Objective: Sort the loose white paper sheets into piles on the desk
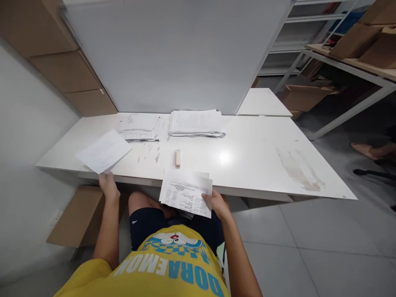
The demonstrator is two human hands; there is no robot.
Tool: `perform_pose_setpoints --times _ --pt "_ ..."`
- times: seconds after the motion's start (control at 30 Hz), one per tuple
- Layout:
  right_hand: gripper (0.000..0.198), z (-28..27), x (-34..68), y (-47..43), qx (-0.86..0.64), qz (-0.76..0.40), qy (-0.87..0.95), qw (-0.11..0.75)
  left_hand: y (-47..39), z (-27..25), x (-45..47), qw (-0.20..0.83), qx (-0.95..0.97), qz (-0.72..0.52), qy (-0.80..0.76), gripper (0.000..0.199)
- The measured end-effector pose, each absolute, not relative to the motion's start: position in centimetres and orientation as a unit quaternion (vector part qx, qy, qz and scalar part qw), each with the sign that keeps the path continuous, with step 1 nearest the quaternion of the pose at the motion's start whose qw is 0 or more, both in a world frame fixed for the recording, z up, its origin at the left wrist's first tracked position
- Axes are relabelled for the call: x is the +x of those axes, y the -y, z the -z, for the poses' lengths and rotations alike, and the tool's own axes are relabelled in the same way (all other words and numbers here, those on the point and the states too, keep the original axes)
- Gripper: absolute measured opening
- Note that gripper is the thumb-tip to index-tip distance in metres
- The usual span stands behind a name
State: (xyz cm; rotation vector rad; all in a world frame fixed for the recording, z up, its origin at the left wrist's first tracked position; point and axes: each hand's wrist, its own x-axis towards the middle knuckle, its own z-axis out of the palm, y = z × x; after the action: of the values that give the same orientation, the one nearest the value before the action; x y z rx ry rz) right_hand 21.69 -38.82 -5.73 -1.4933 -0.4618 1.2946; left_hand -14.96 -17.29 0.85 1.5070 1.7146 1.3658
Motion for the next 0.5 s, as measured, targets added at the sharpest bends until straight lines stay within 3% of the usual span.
perform_pose_setpoints --times 0.17,0.37,0.5 --pt "0.038 3.7 21.4 36.3 -0.646 -0.509 0.240 0.516 18.6 0.9 -16.7 0.230 0.527 -0.506 -0.643 0.039" --pt "0.031 0.9 22.8 33.0 -0.721 -0.410 0.376 0.413 20.9 -1.4 -16.9 0.219 0.695 -0.291 -0.620 0.031" --pt "0.029 0.9 22.7 31.0 -0.745 -0.378 0.409 0.368 25.0 0.4 -9.9 0.357 0.708 -0.226 -0.566 0.023"
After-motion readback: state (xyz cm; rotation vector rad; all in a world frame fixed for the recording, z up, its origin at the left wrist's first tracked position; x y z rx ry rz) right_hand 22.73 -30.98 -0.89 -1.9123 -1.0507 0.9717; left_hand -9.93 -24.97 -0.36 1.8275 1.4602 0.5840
